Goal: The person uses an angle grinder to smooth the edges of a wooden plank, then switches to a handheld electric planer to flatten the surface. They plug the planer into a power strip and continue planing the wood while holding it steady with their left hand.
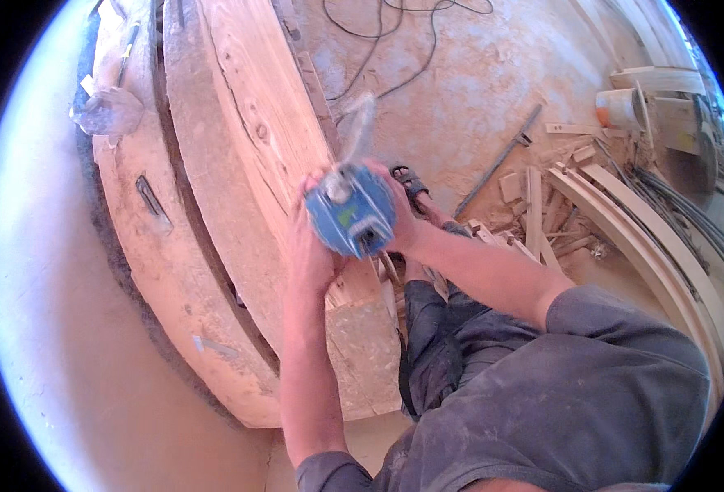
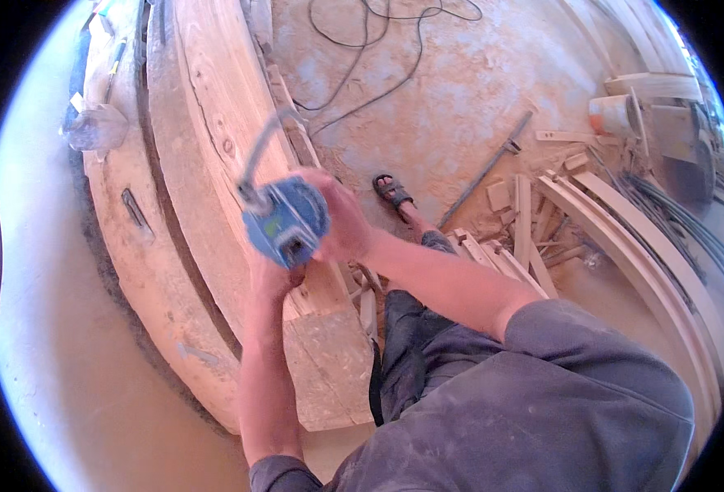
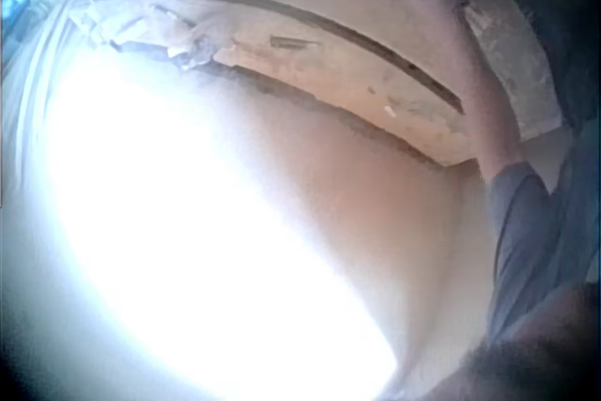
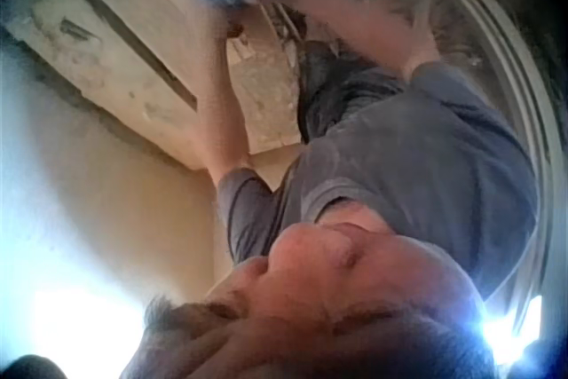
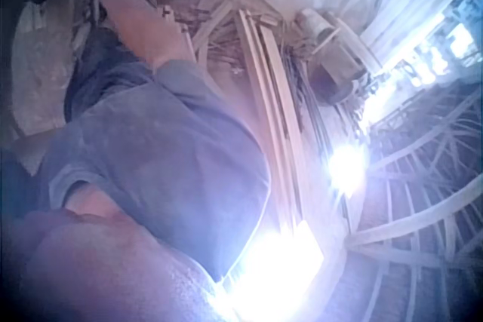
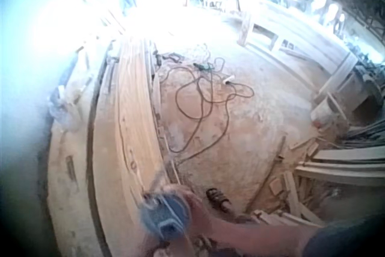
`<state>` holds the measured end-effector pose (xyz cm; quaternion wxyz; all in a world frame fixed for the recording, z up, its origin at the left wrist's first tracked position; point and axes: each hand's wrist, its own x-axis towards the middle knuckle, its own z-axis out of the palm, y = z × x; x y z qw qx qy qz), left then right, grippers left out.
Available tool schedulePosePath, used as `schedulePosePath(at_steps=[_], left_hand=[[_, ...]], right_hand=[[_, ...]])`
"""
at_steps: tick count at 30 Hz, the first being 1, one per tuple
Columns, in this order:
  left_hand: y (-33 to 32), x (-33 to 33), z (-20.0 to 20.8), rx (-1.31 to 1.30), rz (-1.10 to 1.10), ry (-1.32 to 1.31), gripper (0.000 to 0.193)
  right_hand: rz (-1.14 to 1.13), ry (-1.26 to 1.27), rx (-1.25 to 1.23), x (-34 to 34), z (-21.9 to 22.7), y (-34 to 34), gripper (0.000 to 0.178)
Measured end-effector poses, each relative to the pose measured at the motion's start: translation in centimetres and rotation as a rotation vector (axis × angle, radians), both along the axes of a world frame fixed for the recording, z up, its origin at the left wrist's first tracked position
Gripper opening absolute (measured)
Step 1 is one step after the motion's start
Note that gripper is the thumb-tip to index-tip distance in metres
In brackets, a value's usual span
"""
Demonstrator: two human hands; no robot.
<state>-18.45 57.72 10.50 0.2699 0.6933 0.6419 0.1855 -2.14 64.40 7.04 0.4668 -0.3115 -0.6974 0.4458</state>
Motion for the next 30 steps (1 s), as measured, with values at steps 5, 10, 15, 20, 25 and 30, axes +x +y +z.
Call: schedulePosePath(at_steps=[5,10,15,20,25,30], left_hand=[[-8.0,4.0,0.9,-0.135,0.229,-0.322,0.066],[-15.3,6.4,2.2,-0.129,0.149,-0.034,0.068],[-14.6,5.5,0.5,-0.030,0.115,-0.047,0.074],[-7.9,2.5,-0.4,-0.024,0.126,-0.189,0.062],[-5.7,0.7,0.1,-0.018,0.033,-0.158,0.052],[-13.9,4.8,0.3,0.066,0.159,-0.112,0.074]], right_hand=[[0.141,0.129,-0.056,3.4,-0.6,-8.0,0.075],[0.209,0.099,0.008,6.3,1.2,-13.6,0.070],[0.258,0.089,0.009,5.9,0.2,-12.2,0.062],[0.132,-0.018,0.073,2.0,-0.8,-6.8,0.069],[-0.014,-0.113,0.147,0.9,0.1,-5.4,0.082],[0.171,0.141,-0.016,4.1,0.6,-13.0,0.075]])
